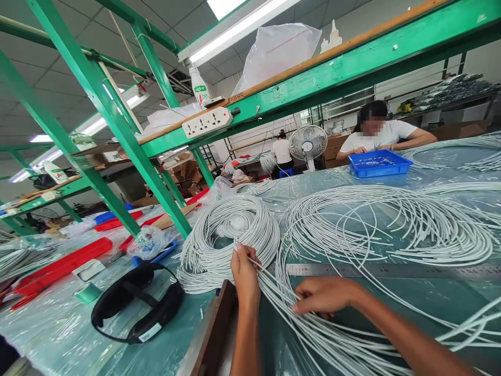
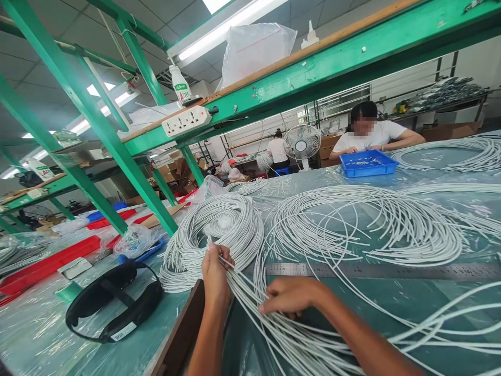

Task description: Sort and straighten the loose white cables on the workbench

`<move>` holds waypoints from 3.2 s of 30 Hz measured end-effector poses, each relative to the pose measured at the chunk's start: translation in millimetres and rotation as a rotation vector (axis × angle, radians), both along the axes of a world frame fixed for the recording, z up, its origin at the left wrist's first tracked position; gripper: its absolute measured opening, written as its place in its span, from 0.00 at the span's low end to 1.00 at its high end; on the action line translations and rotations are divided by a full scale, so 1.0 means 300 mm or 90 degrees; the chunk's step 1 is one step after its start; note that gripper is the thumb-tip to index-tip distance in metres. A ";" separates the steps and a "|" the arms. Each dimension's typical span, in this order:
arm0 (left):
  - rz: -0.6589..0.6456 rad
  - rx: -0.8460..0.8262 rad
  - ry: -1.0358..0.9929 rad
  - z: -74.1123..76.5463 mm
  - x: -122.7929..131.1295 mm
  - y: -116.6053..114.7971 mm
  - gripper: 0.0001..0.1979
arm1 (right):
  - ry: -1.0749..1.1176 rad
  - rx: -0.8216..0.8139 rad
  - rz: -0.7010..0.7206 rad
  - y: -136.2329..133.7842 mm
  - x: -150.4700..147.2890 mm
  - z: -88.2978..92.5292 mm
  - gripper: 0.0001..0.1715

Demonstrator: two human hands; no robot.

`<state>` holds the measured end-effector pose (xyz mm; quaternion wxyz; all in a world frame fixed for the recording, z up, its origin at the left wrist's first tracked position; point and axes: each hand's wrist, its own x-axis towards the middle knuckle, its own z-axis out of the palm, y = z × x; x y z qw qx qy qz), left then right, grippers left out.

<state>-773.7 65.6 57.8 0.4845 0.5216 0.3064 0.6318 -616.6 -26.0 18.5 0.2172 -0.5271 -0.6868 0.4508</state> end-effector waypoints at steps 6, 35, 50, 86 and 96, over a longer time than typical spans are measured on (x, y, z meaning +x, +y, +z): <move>-0.110 0.008 -0.044 0.036 0.001 -0.023 0.31 | -0.055 0.118 -0.293 0.055 -0.030 -0.088 0.18; -0.167 0.003 0.175 -0.033 0.043 -0.022 0.30 | 0.293 0.484 -0.389 0.097 -0.200 -0.002 0.12; -0.128 -0.074 -0.061 0.017 -0.005 -0.048 0.40 | -0.131 0.183 -0.307 0.134 -0.148 -0.174 0.11; -0.215 -0.005 -0.135 0.058 -0.039 -0.042 0.32 | 0.242 -0.009 -0.017 0.027 0.011 0.001 0.26; -0.773 -0.099 -0.333 0.099 -0.103 -0.085 0.28 | -0.178 0.172 -0.320 0.084 -0.177 -0.122 0.12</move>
